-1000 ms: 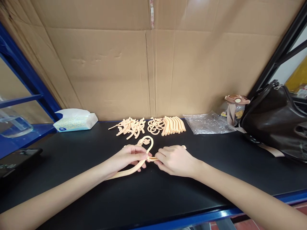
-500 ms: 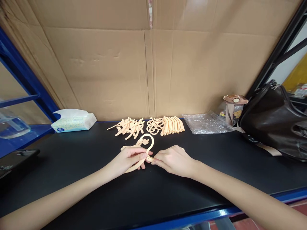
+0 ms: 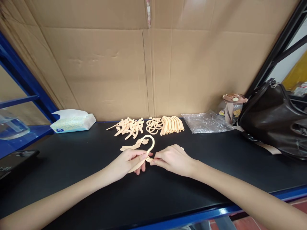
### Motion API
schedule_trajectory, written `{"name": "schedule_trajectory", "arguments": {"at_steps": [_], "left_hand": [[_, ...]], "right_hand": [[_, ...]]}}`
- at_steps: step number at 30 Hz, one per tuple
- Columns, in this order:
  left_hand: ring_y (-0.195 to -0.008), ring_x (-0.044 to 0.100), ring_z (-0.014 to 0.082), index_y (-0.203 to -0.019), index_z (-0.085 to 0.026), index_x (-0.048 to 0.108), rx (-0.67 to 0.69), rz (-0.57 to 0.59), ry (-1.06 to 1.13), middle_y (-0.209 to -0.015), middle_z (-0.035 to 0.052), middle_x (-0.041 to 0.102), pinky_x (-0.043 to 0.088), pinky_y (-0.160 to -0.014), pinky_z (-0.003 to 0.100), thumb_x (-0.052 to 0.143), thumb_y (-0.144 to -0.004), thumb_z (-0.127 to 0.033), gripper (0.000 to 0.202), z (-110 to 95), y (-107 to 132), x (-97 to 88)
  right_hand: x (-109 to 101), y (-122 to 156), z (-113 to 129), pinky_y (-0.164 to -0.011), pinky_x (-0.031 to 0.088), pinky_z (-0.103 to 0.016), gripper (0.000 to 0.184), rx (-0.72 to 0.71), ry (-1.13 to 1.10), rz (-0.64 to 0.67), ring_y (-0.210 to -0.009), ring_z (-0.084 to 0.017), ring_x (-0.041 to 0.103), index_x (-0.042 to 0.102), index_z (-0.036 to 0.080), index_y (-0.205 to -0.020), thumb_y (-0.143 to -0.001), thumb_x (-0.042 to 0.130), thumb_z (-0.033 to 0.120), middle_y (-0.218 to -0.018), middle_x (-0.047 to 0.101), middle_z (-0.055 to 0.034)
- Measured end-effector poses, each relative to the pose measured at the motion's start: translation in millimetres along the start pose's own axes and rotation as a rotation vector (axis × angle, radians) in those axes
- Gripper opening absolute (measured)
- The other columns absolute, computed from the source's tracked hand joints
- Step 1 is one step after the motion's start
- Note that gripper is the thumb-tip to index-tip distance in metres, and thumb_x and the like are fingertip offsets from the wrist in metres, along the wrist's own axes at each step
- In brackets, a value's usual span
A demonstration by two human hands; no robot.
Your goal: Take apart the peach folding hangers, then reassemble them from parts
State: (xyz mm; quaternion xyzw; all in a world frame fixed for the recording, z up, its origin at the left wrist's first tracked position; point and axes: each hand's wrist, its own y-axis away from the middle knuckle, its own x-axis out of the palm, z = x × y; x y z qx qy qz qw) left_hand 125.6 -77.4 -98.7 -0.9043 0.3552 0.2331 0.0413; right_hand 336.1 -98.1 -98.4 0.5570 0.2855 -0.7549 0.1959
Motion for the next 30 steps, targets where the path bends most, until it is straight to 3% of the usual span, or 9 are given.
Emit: {"name": "schedule_trajectory", "arguments": {"at_steps": [4,7,11,14,19,25,27,30], "left_hand": [[-0.054,0.054,0.0104,-0.079,-0.016,0.060,0.007,0.000,-0.133,-0.065,-0.0006,0.061,0.041,-0.056,0.022,0.034,-0.094,-0.047,0.043,-3,3,1.4],[-0.054,0.055,0.0119,-0.071,-0.017,0.054,0.051,-0.038,-0.387,-0.060,-0.0016,0.058,0.039,-0.057,0.023,0.026,-0.097,-0.041,0.045,-7,8,4.1],[-0.064,0.060,0.0165,-0.091,-0.019,0.053,0.194,-0.110,-0.766,-0.081,0.0013,0.065,0.033,-0.053,0.025,0.034,-0.095,-0.031,0.023,-8,14,10.4],[-0.070,0.063,0.0192,-0.099,-0.018,0.051,0.227,-0.128,-0.908,-0.091,0.0034,0.067,0.031,-0.052,0.026,0.037,-0.094,-0.025,0.016,-4,12,13.4],[-0.060,0.063,0.0192,-0.089,-0.018,0.049,0.177,-0.151,-0.976,-0.073,0.0033,0.066,0.029,-0.048,0.025,0.029,-0.098,-0.034,0.026,0,7,12.5],[-0.056,0.060,0.0202,-0.092,-0.019,0.046,0.122,-0.156,-0.942,-0.064,0.0013,0.061,0.027,-0.048,0.025,0.025,-0.098,-0.037,0.028,-3,6,11.3],[-0.055,0.059,0.0198,-0.090,-0.019,0.046,0.111,-0.160,-0.925,-0.062,0.0006,0.060,0.027,-0.048,0.025,0.025,-0.098,-0.038,0.029,-2,6,11.2],[-0.055,0.058,0.0190,-0.088,-0.019,0.046,0.096,-0.190,-0.889,-0.061,0.0000,0.058,0.027,-0.049,0.025,0.026,-0.098,-0.040,0.031,0,5,10.8]], "right_hand": [[-2,-1,-4,-0.049,0.025,-0.023,0.041,-0.012,-0.031,0.024,-0.053,-0.008,0.055,0.067,0.021,-0.075,-0.095,0.040,0.044,-0.063,0.065,0.0030],[-2,-1,-8,-0.051,0.026,-0.022,0.037,-0.034,-0.032,0.036,-0.054,-0.008,0.054,0.067,0.021,-0.077,-0.094,0.044,0.044,-0.062,0.065,0.0035],[-3,-2,-10,-0.051,0.027,-0.021,0.037,-0.092,-0.016,0.022,-0.053,-0.008,0.052,0.066,0.020,-0.075,-0.094,0.045,0.044,-0.062,0.063,0.0027],[-3,-2,-8,-0.056,0.031,-0.022,0.039,-0.122,0.029,-0.051,-0.055,-0.009,0.052,0.063,0.018,-0.069,-0.093,0.046,0.044,-0.060,0.061,0.0021],[-6,-2,-3,-0.063,0.036,-0.025,0.035,-0.133,0.070,-0.279,-0.067,-0.012,0.052,0.060,0.018,-0.067,-0.087,0.055,0.046,-0.068,0.062,-0.0003],[-14,0,-4,-0.080,0.042,-0.033,0.016,-0.203,0.133,-0.587,-0.089,-0.018,0.056,0.065,0.019,-0.081,-0.088,0.056,0.030,-0.092,0.066,-0.0059],[-16,1,-3,-0.073,0.043,-0.031,0.016,-0.221,0.140,-0.603,-0.081,-0.016,0.057,0.065,0.019,-0.080,-0.088,0.054,0.026,-0.084,0.067,-0.0047],[-14,2,0,-0.059,0.039,-0.026,0.018,-0.233,0.092,-0.520,-0.060,-0.011,0.054,0.065,0.017,-0.084,-0.090,0.050,0.025,-0.065,0.062,0.0001]]}}
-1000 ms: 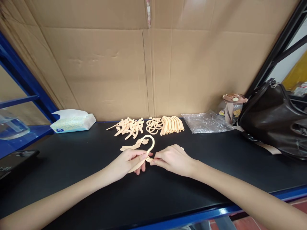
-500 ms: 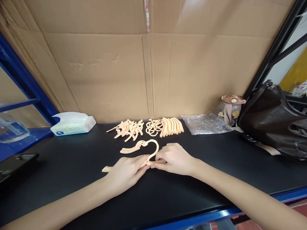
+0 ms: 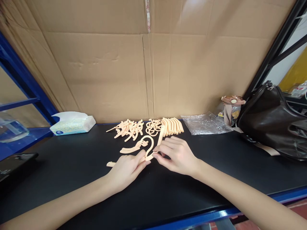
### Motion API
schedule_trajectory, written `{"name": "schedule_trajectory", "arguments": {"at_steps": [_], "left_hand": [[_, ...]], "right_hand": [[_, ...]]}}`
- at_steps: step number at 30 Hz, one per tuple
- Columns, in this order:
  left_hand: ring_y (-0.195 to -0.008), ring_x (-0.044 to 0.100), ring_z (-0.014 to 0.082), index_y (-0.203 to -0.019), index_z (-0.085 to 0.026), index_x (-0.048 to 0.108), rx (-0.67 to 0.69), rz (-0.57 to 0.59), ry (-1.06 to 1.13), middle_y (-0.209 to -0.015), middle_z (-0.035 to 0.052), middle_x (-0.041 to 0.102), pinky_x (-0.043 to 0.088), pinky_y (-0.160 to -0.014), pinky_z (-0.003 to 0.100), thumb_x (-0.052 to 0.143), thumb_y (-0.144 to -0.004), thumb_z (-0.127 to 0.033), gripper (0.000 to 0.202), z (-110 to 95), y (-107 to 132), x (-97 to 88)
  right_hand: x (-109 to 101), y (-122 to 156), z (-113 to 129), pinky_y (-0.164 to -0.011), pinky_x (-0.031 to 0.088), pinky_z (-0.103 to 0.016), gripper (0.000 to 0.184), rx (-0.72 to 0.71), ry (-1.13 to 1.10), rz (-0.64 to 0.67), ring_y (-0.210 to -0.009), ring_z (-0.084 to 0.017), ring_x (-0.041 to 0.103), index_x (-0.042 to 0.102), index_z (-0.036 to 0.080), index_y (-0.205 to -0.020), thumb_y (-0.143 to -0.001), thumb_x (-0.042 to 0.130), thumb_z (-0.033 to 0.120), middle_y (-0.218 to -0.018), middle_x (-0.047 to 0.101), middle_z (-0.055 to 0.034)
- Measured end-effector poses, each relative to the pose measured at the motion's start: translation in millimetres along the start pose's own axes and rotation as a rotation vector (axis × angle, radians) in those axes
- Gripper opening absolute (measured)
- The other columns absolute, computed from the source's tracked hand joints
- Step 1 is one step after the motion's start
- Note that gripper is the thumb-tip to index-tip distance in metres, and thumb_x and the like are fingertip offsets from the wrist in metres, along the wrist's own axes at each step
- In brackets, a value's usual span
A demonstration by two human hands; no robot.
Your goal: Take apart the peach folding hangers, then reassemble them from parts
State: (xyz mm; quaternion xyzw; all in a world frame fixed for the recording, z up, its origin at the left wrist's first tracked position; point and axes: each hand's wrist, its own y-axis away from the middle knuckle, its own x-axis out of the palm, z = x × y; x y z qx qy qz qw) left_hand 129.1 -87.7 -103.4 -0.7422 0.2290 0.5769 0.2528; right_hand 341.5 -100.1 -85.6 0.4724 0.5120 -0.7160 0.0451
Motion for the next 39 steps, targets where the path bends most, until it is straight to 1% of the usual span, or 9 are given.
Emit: {"name": "schedule_trajectory", "arguments": {"at_steps": [2,6,10,15,19,22,27,33,39], "left_hand": [[-0.055,0.058,0.0186,-0.088,-0.019,0.047,-0.013,-0.014,0.029,-0.061,0.0000,0.058,0.028,-0.049,0.025,0.026,-0.097,-0.042,0.032,1,0,0.4],[-0.055,0.057,0.0184,-0.086,-0.019,0.047,-0.005,-0.014,0.048,-0.062,0.0004,0.058,0.027,-0.049,0.025,0.029,-0.097,-0.041,0.030,0,0,-0.2],[-0.053,0.056,0.0169,-0.084,-0.020,0.047,0.044,-0.020,0.011,-0.059,-0.0009,0.057,0.025,-0.048,0.025,0.032,-0.096,-0.040,0.028,-1,1,0.6],[-0.054,0.057,0.0159,-0.086,-0.019,0.048,0.114,-0.032,-0.063,-0.063,-0.0006,0.060,0.025,-0.047,0.025,0.036,-0.096,-0.039,0.025,-2,3,3.5],[-0.064,0.059,0.0181,-0.089,-0.019,0.050,0.201,-0.066,-0.163,-0.073,0.0018,0.064,0.031,-0.051,0.026,0.041,-0.095,-0.041,0.024,-4,6,4.2],[-0.074,0.059,0.0197,-0.094,-0.018,0.051,0.263,-0.099,-0.199,-0.080,0.0021,0.065,0.038,-0.056,0.028,0.045,-0.093,-0.037,0.020,-4,6,4.2],[-0.078,0.058,0.0191,-0.093,-0.018,0.054,0.271,-0.118,-0.188,-0.085,0.0021,0.063,0.042,-0.062,0.029,0.049,-0.092,-0.034,0.017,-2,4,4.5],[-0.078,0.057,0.0184,-0.085,-0.017,0.054,0.279,-0.169,-0.197,-0.083,0.0020,0.061,0.042,-0.062,0.029,0.051,-0.091,-0.033,0.017,-1,4,6.5],[-0.082,0.055,0.0187,-0.088,-0.019,0.053,0.269,-0.229,-0.153,-0.085,0.0016,0.057,0.043,-0.065,0.030,0.046,-0.093,-0.031,0.015,4,3,7.0]], "right_hand": [[3,1,1,-0.058,0.040,-0.024,0.019,0.023,-0.043,0.061,-0.055,-0.009,0.054,0.065,0.017,-0.094,-0.092,0.049,0.026,-0.061,0.061,0.0021],[8,3,-1,-0.063,0.045,-0.023,0.026,0.085,-0.059,0.152,-0.063,-0.011,0.059,0.062,0.018,-0.112,-0.092,0.048,0.029,-0.071,0.066,0.0000],[10,4,-5,-0.066,0.045,-0.024,0.031,0.119,0.011,0.195,-0.066,-0.012,0.061,0.058,0.020,-0.120,-0.093,0.047,0.031,-0.075,0.067,-0.0002],[11,3,-6,-0.066,0.044,-0.025,0.025,0.119,0.063,0.185,-0.072,-0.013,0.061,0.064,0.019,-0.107,-0.092,0.050,0.034,-0.079,0.068,-0.0016],[12,1,-3,-0.067,0.042,-0.025,0.023,0.217,0.070,0.190,-0.073,-0.014,0.060,0.065,0.020,-0.090,-0.090,0.051,0.038,-0.076,0.066,-0.0004],[12,-1,-2,-0.070,0.041,-0.028,0.019,0.297,0.131,0.222,-0.075,-0.016,0.059,0.062,0.020,-0.083,-0.089,0.052,0.035,-0.075,0.065,-0.0004],[14,-1,-6,-0.073,0.041,-0.030,0.008,0.362,0.199,0.311,-0.077,-0.017,0.057,0.057,0.019,-0.083,-0.085,0.050,0.018,-0.078,0.063,-0.0012],[15,2,-10,-0.073,0.040,-0.029,0.017,0.354,0.246,0.354,-0.079,-0.017,0.056,0.056,0.019,-0.085,-0.081,0.044,0.007,-0.081,0.062,-0.0018],[15,4,-17,-0.073,0.039,-0.028,0.027,0.367,0.271,0.433,-0.081,-0.016,0.055,0.057,0.018,-0.086,-0.077,0.041,-0.002,-0.084,0.062,-0.0023]]}}
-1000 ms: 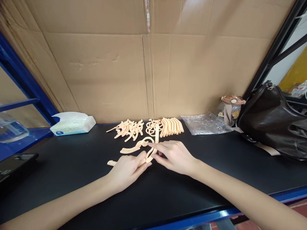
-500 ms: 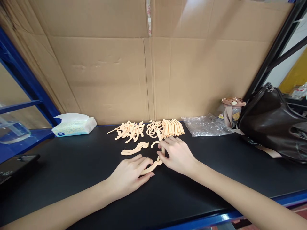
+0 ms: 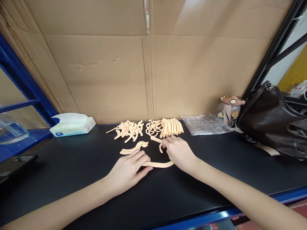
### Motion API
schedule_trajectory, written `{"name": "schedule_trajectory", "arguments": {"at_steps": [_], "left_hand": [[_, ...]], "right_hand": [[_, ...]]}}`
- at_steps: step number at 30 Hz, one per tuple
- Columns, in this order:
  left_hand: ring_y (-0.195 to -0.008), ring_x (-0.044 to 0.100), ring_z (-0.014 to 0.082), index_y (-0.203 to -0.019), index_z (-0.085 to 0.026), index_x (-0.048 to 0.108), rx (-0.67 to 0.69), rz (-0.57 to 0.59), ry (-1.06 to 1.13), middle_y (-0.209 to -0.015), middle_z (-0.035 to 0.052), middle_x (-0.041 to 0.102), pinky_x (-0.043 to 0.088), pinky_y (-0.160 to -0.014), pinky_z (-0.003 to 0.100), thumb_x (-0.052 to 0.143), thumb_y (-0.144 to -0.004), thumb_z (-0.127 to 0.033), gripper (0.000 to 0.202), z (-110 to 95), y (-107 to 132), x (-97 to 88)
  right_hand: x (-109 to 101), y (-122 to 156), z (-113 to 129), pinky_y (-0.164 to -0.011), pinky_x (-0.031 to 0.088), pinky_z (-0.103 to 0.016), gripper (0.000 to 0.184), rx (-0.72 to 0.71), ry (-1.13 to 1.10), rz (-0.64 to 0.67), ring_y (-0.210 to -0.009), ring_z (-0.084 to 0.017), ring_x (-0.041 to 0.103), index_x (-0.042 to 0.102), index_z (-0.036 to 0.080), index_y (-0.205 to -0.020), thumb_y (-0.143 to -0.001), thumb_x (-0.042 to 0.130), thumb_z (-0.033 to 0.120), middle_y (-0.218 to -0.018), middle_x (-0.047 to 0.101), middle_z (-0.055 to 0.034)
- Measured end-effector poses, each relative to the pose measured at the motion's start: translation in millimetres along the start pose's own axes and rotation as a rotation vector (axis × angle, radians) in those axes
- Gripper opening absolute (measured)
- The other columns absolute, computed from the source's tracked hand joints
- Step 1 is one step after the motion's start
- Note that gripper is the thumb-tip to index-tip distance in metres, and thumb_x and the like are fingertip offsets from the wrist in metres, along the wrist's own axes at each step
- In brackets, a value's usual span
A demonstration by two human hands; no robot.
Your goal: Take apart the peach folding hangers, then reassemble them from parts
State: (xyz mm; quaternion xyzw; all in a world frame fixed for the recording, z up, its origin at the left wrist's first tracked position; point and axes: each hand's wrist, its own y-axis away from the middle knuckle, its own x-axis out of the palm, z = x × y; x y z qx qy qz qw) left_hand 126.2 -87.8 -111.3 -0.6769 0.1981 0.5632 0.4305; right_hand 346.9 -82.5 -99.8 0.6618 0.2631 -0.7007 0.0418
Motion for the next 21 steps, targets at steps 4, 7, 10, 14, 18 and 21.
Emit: {"name": "schedule_trajectory", "arguments": {"at_steps": [4,7,10,14,18,21], "left_hand": [[-0.085,0.053,0.0183,-0.089,-0.020,0.055,-0.005,-0.036,0.046,-0.090,0.0022,0.055,0.045,-0.067,0.029,0.044,-0.094,-0.028,0.015,0.6,-0.5,-0.2],[-0.088,0.053,0.0186,-0.090,-0.020,0.057,-0.005,-0.057,0.069,-0.092,0.0030,0.055,0.045,-0.069,0.030,0.044,-0.093,-0.024,0.013,0.8,-0.2,0.6],[-0.090,0.052,0.0192,-0.093,-0.020,0.057,-0.012,-0.051,0.087,-0.094,0.0035,0.055,0.046,-0.070,0.030,0.044,-0.091,-0.018,0.013,1.7,0.0,2.2],[-0.095,0.053,0.0196,-0.101,-0.020,0.054,-0.024,-0.042,0.118,-0.098,0.0035,0.056,0.047,-0.075,0.032,0.041,-0.092,-0.016,0.017,3.4,-0.6,3.9],[-0.094,0.053,0.0197,-0.097,-0.020,0.051,-0.047,-0.029,0.140,-0.096,0.0023,0.058,0.047,-0.078,0.033,0.041,-0.093,-0.018,0.011,4.5,-1.5,4.1],[-0.092,0.053,0.0192,-0.092,-0.020,0.050,-0.060,-0.016,0.155,-0.093,0.0009,0.058,0.047,-0.076,0.032,0.043,-0.093,-0.018,0.007,5.0,-1.6,4.1]], "right_hand": [[-0.1,-1.5,-1.8,-0.072,0.040,-0.028,0.032,0.032,0.033,0.040,-0.083,-0.017,0.055,0.057,0.017,-0.086,-0.075,0.038,-0.006,-0.087,0.061,-0.0033],[0.8,-1.4,-2.4,-0.070,0.041,-0.026,0.034,0.040,0.017,0.037,-0.085,-0.016,0.055,0.056,0.017,-0.087,-0.074,0.037,-0.009,-0.091,0.059,-0.0040],[1.4,-0.4,-2.7,-0.068,0.041,-0.025,0.034,0.030,-0.004,0.019,-0.084,-0.016,0.055,0.054,0.017,-0.086,-0.074,0.036,-0.009,-0.090,0.057,-0.0035],[0.6,0.7,-1.3,-0.064,0.040,-0.025,0.030,0.024,-0.031,0.013,-0.080,-0.015,0.055,0.052,0.018,-0.084,-0.078,0.036,-0.007,-0.086,0.056,-0.0023],[-0.2,0.7,0.2,-0.062,0.039,-0.023,0.029,0.030,-0.054,0.034,-0.076,-0.013,0.055,0.052,0.017,-0.082,-0.080,0.035,-0.006,-0.086,0.055,-0.0023],[0.3,0.0,0.0,-0.061,0.038,-0.023,0.028,0.031,-0.060,0.050,-0.076,-0.013,0.055,0.052,0.017,-0.079,-0.081,0.035,-0.005,-0.085,0.055,-0.0021]]}}
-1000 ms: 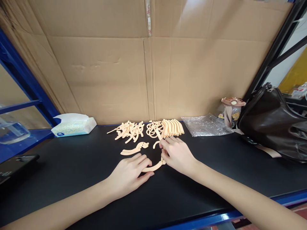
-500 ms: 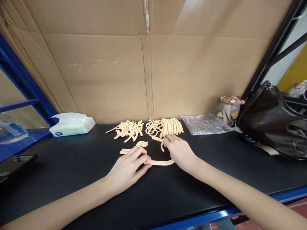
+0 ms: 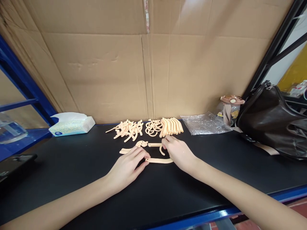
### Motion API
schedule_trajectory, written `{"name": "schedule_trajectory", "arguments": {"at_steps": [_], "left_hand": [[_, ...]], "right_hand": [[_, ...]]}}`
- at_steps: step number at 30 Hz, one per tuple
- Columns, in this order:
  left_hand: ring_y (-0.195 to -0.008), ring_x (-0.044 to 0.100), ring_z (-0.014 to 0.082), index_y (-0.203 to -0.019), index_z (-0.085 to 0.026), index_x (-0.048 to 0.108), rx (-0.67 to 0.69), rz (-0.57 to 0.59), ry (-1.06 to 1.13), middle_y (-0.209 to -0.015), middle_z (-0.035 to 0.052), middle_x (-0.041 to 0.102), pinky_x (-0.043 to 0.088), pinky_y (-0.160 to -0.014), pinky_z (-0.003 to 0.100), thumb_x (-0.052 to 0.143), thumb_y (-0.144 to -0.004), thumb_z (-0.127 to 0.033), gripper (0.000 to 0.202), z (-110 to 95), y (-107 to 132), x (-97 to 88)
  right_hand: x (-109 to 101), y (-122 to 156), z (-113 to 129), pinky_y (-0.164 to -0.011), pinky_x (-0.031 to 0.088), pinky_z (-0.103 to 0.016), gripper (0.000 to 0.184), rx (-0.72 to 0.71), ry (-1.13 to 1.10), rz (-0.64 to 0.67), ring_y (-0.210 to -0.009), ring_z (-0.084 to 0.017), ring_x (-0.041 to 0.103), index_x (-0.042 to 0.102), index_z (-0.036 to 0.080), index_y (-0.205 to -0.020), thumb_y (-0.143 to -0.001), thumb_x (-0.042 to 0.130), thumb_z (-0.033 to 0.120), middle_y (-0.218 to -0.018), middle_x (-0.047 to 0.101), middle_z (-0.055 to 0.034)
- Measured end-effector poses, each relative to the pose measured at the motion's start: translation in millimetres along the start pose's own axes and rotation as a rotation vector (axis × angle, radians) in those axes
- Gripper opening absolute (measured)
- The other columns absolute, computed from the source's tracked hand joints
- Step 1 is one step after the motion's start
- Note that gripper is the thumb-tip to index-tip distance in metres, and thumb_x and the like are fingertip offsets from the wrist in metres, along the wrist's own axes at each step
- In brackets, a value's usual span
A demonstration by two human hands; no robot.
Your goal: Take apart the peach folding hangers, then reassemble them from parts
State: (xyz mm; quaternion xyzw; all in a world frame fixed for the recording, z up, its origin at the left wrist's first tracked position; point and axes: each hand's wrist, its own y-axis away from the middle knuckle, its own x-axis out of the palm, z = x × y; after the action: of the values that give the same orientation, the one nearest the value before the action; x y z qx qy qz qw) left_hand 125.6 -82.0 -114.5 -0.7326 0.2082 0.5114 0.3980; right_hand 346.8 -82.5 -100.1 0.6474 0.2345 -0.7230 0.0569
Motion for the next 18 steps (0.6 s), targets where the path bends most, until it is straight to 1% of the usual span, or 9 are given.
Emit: {"name": "schedule_trajectory", "arguments": {"at_steps": [6,10,14,18], "left_hand": [[-0.091,0.054,0.0183,-0.089,-0.021,0.052,0.001,0.005,0.030,-0.092,-0.0006,0.059,0.046,-0.077,0.031,0.050,-0.091,-0.018,0.004,-0.2,-0.9,-1.0],[-0.091,0.054,0.0173,-0.090,-0.021,0.055,0.017,-0.022,0.019,-0.093,-0.0008,0.060,0.046,-0.077,0.030,0.052,-0.090,-0.020,0.003,0.1,-1.6,-1.3],[-0.090,0.054,0.0168,-0.091,-0.022,0.058,0.022,-0.033,0.016,-0.092,-0.0006,0.060,0.047,-0.076,0.029,0.052,-0.091,-0.021,0.006,0.5,-1.7,-0.6],[-0.090,0.054,0.0169,-0.091,-0.022,0.058,0.022,-0.038,0.001,-0.093,-0.0003,0.060,0.047,-0.078,0.030,0.051,-0.091,-0.021,0.008,-0.8,-1.5,-0.8]], "right_hand": [[1.4,0.0,-0.5,-0.055,0.031,-0.022,0.026,0.006,-0.002,0.029,-0.073,-0.011,0.053,0.053,0.017,-0.077,-0.080,0.038,-0.005,-0.083,0.055,-0.0008],[0.9,-0.3,-0.4,-0.052,0.026,-0.022,0.027,0.009,0.008,0.053,-0.069,-0.010,0.051,0.052,0.017,-0.075,-0.076,0.039,-0.006,-0.080,0.056,0.0002],[1.2,-1.4,-1.1,-0.052,0.025,-0.022,0.028,0.014,0.022,0.053,-0.070,-0.010,0.051,0.053,0.017,-0.075,-0.073,0.038,-0.008,-0.080,0.056,0.0000],[2.1,-2.1,-1.7,-0.054,0.026,-0.023,0.027,0.012,0.044,0.051,-0.070,-0.010,0.053,0.054,0.017,-0.075,-0.077,0.040,-0.005,-0.080,0.057,0.0002]]}}
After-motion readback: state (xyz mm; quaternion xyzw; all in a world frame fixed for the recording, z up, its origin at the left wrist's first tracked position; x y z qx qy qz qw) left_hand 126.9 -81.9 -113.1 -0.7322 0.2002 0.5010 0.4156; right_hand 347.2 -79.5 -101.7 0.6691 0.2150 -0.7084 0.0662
